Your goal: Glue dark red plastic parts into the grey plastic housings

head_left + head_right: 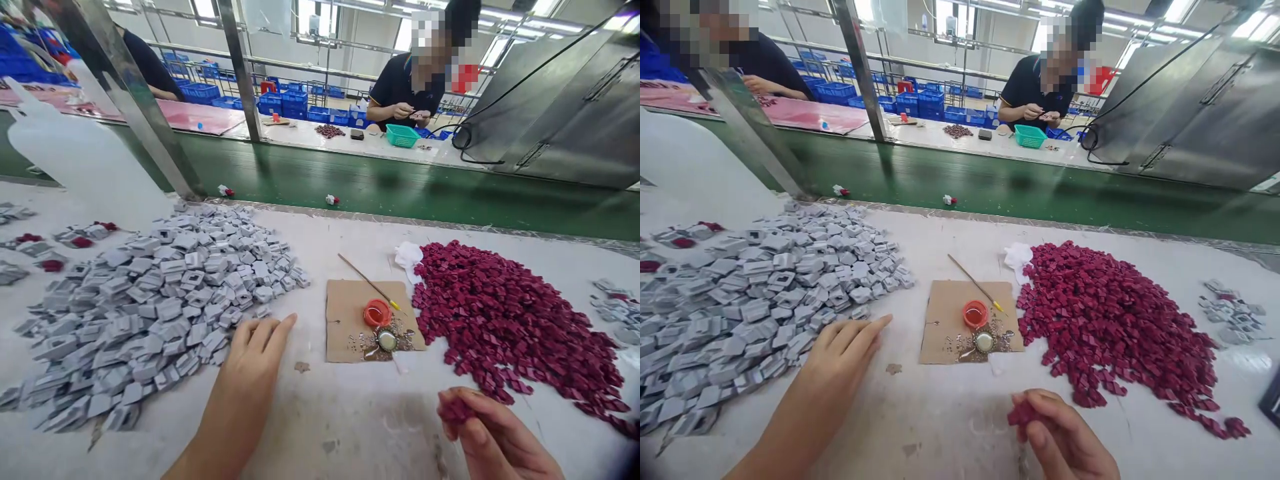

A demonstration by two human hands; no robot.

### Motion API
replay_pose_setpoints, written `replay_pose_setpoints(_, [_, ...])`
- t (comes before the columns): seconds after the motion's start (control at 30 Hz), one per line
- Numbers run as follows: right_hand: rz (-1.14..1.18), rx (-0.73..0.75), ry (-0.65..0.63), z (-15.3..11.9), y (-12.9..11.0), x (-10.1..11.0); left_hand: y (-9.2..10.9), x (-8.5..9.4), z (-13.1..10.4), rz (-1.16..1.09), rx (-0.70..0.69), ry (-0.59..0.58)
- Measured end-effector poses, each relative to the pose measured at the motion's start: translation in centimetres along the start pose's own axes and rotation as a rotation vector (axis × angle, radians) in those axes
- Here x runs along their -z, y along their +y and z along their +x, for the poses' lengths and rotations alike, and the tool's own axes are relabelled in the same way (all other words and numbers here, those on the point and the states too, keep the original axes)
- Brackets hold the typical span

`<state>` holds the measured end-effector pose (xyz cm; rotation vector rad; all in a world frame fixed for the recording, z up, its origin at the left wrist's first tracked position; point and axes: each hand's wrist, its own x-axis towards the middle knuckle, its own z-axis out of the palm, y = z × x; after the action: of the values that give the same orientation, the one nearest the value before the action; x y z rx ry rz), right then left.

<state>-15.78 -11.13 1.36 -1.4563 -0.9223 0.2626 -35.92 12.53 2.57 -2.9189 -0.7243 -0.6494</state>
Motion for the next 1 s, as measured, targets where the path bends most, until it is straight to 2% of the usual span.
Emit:
replay_pose_setpoints(0.1, [-0.105, 0.014, -0.002, 0.8, -0.8, -0.6, 0.3, -0.2, -1.1, -0.089, 0.02, 0.023])
replay_pose_setpoints(0.2, [-0.379, 0.055, 0.025, 1.9, -1.4, -1.2, 0.3, -0.5, -2.0, -0.109, 0.091, 0.06])
replay_pose_setpoints(0.27, [-0.576, 0.152, 0.022, 3.1, -1.7, -1.8, 0.2, -0.4, -2.4, -0.121, 0.085, 0.06])
replay_pose_setpoints(0.37, [-0.738, 0.375, -0.065, 5.1, -1.6, -2.7, 0.5, 0.3, -2.7, -0.222, 0.085, 0.07])
replay_pose_setpoints(0.43, [-0.779, 0.481, -0.134, 6.1, -1.2, -3.3, 1.2, 1.1, -3.0, -0.395, 0.181, 0.105])
replay_pose_setpoints(0.5, [-0.797, 0.525, -0.178, 6.7, -0.8, -3.8, 2.3, 1.7, -3.4, -0.668, 0.298, 0.101])
replay_pose_setpoints(0.6, [-0.803, 0.513, -0.228, 6.8, -0.4, -4.2, 4.1, 2.1, -4.0, -1.053, 0.427, 0.077])
replay_pose_setpoints(0.67, [-0.816, 0.513, -0.25, 6.8, -0.2, -4.2, 5.1, 1.9, -4.3, -1.179, 0.481, 0.09])
replay_pose_setpoints(0.77, [-0.85, 0.536, -0.248, 7.0, -0.1, -4.2, 6.0, 1.5, -4.9, -1.219, 0.502, 0.091])
replay_pose_setpoints(0.9, [-0.86, 0.533, -0.246, 7.1, -0.4, -4.2, 6.8, 1.0, -5.5, -1.126, 0.526, 0.047])
replay_pose_setpoints(1.0, [-0.787, 0.472, -0.202, 5.9, -1.3, -4.3, 7.2, 0.8, -5.7, -1.08, 0.476, 0.011])
